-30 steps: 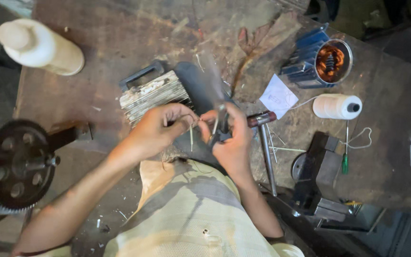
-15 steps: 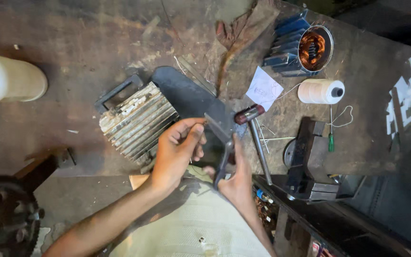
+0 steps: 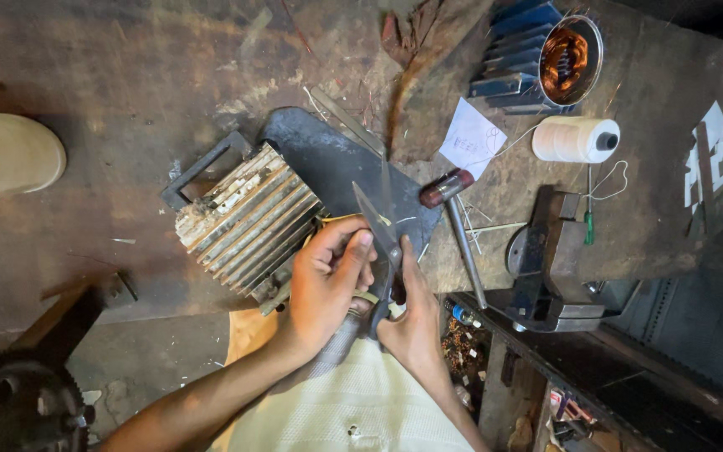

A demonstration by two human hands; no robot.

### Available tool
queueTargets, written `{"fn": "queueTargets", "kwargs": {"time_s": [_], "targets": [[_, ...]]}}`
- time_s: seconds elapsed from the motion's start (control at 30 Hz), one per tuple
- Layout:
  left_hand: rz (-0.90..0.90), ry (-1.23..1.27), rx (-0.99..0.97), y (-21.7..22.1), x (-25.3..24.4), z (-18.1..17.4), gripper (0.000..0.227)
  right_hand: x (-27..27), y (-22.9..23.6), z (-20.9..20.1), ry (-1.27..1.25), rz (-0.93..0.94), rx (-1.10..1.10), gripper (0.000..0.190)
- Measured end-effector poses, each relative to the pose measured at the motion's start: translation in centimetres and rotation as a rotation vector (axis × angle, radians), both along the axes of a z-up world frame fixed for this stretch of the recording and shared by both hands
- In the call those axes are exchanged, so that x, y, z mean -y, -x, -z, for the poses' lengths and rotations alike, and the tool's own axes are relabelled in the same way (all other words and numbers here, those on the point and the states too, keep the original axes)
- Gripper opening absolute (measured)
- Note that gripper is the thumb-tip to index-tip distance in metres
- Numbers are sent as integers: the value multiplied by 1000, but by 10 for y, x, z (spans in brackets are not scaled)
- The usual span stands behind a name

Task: The person strips the insulation from the ends of several thin copper wires using a screwdriver and scissors. They then apply a liquid from a plastic bottle onto the exposed wire ends and continue to scrape the wires with the screwdriver.

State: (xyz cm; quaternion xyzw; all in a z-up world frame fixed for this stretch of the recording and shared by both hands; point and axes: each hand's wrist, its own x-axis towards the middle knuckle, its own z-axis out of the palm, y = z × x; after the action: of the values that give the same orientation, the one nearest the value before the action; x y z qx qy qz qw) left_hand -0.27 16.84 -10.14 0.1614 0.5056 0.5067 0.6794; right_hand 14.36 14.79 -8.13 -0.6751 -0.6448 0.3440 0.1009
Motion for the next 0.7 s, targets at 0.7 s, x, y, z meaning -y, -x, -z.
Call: {"fn": "queueTargets", "kwargs": {"time_s": [0.7], "targets": [[256, -635, -1006, 55, -33, -46, 21, -44, -7, 26, -148, 285, -740, 84]]}}
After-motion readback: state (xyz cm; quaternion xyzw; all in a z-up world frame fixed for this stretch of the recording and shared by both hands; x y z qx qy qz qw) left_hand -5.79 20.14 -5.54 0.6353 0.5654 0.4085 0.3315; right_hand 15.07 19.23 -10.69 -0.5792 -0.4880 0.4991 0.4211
